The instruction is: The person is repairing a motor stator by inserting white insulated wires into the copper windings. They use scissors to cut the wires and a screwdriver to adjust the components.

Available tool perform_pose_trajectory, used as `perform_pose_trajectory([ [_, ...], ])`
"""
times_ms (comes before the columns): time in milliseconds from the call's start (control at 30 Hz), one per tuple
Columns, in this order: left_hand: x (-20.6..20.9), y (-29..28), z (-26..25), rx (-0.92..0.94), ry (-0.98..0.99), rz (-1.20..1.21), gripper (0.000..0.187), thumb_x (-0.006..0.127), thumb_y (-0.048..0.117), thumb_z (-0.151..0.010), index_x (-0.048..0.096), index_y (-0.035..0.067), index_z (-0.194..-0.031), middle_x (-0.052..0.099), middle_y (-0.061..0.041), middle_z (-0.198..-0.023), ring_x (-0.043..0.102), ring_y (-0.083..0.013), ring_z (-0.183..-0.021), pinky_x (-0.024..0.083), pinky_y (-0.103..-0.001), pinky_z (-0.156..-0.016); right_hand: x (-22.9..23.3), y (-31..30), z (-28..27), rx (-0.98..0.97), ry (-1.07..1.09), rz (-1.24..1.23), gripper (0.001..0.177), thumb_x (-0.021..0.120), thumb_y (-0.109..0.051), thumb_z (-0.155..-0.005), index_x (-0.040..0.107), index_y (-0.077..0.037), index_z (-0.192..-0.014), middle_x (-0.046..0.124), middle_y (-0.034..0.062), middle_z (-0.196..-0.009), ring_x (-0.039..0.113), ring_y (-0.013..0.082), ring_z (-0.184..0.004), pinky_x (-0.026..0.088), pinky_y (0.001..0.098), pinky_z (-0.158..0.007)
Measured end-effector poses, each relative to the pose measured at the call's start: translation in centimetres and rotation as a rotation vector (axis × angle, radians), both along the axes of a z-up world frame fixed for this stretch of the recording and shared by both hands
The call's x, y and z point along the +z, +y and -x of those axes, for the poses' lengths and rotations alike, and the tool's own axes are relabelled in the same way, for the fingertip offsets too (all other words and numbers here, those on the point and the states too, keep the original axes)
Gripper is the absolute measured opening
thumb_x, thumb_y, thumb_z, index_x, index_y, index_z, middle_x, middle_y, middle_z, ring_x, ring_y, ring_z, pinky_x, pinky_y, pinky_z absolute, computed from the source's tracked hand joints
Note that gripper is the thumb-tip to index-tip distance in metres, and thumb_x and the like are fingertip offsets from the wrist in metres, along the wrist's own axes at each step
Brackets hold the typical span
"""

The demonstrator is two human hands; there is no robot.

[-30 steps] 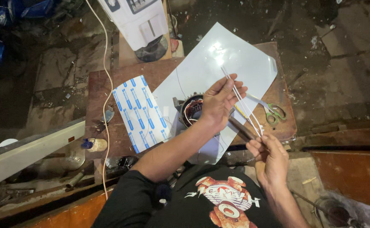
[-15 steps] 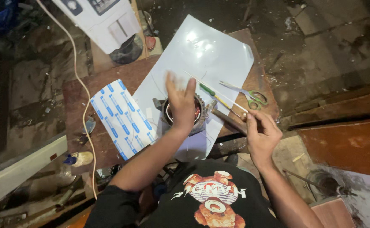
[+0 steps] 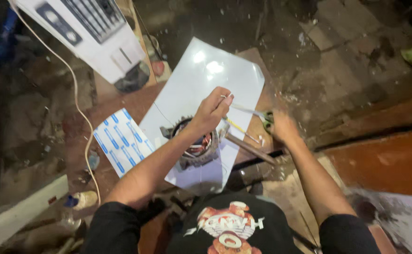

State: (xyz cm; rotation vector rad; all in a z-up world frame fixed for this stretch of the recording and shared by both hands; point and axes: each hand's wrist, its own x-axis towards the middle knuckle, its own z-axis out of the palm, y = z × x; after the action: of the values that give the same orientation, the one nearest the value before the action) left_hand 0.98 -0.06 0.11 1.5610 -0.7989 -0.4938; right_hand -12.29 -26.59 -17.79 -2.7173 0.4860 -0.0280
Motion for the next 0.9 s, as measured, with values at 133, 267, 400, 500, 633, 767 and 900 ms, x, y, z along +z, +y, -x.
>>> perform_pose_trajectory([
  [133,0.9,-0.1,-2.0,-0.061,0.206,0.034,0.023,0.056,0.022,-0.107,0.068,0.003,-0.116,0.064,0.002,-0.084,0.042,-0.0022,-0.061,0.034,-0.021,-0.054,-4.1,-2.3,-1.5,0.012,0.134,0.003,0.087,0.074,-0.01,-0.072,0.043,-0.009,-0.153,0.068,0.0279,-0.119,0.066,0.0454,-0.11,0.053,0.053,-0.094],
  [267,2.6,0.7,-3.0,-0.01,0.304,0.102,0.026,0.058,0.021,-0.104,0.067,0.002,-0.12,0.064,0.0,-0.085,0.043,-0.0024,-0.057,0.034,-0.02,-0.051,2.6,-0.3,-0.5,-0.108,0.068,-0.408,0.09,0.081,-0.014,-0.073,0.038,-0.012,-0.152,0.07,0.0184,-0.116,0.068,0.0362,-0.1,0.054,0.0461,-0.086],
  [400,3.4,1.0,-4.1,0.053,0.283,0.145,0.026,0.059,0.021,-0.105,0.067,0.0,-0.118,0.064,-0.002,-0.084,0.044,-0.0035,-0.055,0.032,-0.02,-0.049,12.4,6.7,4.4,0.016,0.054,-1.212,0.094,0.082,-0.019,-0.069,0.041,-0.019,-0.152,0.073,0.0046,-0.1,0.072,0.017,-0.081,0.06,0.0312,-0.073],
  [500,3.4,0.7,-4.5,0.021,0.286,0.158,0.026,0.058,0.019,-0.107,0.069,-0.002,-0.119,0.064,-0.003,-0.086,0.046,-0.0039,-0.059,0.036,-0.021,-0.052,17.7,12.0,6.4,0.127,-0.066,-1.611,0.09,0.085,-0.031,-0.072,0.048,-0.005,-0.149,0.065,0.0037,-0.077,0.064,0.0134,-0.061,0.051,0.0275,-0.055],
  [633,4.0,0.1,-4.6,-0.071,0.336,0.198,0.027,0.058,0.015,-0.104,0.069,-0.002,-0.121,0.065,-0.004,-0.084,0.046,-0.0049,-0.055,0.035,-0.021,-0.05,21.8,14.3,6.4,0.314,-0.179,-2.032,0.104,0.085,-0.056,-0.076,0.046,0.008,-0.148,0.06,0.0044,-0.072,0.06,0.0142,-0.057,0.047,0.0265,-0.052],
  [767,4.1,0.4,-4.0,-0.153,0.355,0.233,0.028,0.057,0.015,-0.105,0.07,-0.003,-0.123,0.063,-0.004,-0.08,0.047,-0.0065,-0.056,0.036,-0.022,-0.051,22.8,14.5,6.2,0.314,-0.181,-1.979,0.107,0.085,-0.056,-0.075,0.043,0.007,-0.15,0.057,0.0019,-0.072,0.058,0.0133,-0.057,0.046,0.0268,-0.051],
  [900,4.4,0.9,-3.9,-0.175,0.318,0.241,0.028,0.057,0.015,-0.107,0.069,-0.004,-0.125,0.067,-0.007,-0.082,0.047,-0.0068,-0.057,0.037,-0.022,-0.054,22.8,14.7,6.0,0.291,-0.175,-1.998,0.109,0.082,-0.06,-0.076,0.041,0.006,-0.153,0.056,0.0013,-0.072,0.058,0.0126,-0.058,0.045,0.0265,-0.052],
])
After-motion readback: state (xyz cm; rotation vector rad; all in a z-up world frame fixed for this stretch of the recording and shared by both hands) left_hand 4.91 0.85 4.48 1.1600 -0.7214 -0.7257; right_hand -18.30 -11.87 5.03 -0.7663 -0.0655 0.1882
